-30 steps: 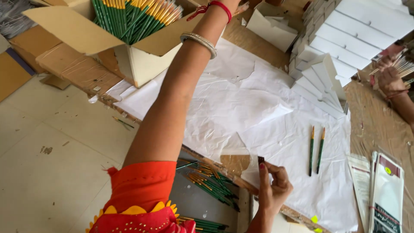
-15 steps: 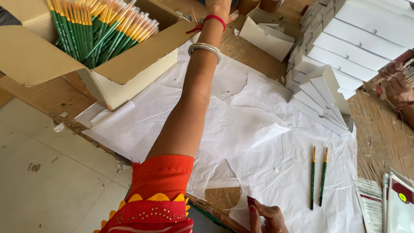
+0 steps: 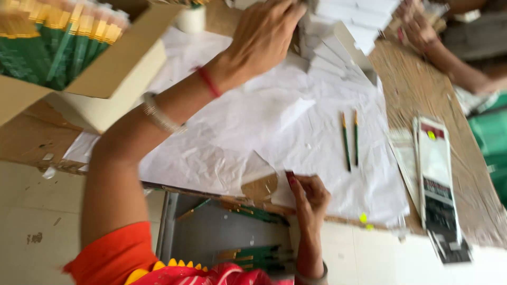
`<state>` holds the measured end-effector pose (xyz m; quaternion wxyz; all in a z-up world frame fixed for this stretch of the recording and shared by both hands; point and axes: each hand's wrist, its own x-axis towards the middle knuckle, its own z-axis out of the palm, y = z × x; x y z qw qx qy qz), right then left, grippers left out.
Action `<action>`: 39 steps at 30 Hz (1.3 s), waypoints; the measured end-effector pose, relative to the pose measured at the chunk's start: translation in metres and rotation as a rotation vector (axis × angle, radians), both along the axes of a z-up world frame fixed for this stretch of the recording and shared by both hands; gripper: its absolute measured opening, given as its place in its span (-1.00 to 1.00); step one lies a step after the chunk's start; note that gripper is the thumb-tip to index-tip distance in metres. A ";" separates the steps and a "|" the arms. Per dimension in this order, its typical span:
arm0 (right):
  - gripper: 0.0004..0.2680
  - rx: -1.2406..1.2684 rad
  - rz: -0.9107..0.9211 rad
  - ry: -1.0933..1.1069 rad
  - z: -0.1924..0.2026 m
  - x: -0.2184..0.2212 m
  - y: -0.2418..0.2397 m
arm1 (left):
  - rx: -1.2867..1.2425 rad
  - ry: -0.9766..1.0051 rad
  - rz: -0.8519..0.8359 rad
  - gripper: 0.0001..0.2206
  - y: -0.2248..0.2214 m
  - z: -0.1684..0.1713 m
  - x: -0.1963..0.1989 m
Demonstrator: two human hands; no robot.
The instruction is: The person organizes several paintbrushes by hand, places a group of brushes into a plastic sleeve, and slides a cardboard insert into the sleeve.
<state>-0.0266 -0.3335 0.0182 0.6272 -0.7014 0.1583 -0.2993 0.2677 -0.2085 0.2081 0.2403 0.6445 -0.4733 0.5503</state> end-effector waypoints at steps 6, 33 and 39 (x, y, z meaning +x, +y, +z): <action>-0.96 0.097 0.074 -0.075 -0.006 -0.002 -0.006 | 0.641 0.605 -0.230 -0.87 0.103 -0.093 -0.244; -0.93 -1.468 -0.053 0.062 0.048 -0.052 -0.021 | 0.895 1.265 -0.376 -0.83 0.204 -0.414 -0.421; -0.88 -0.868 0.518 0.124 0.049 -0.034 -0.107 | 0.992 1.319 -0.310 -0.82 0.198 -0.387 -0.420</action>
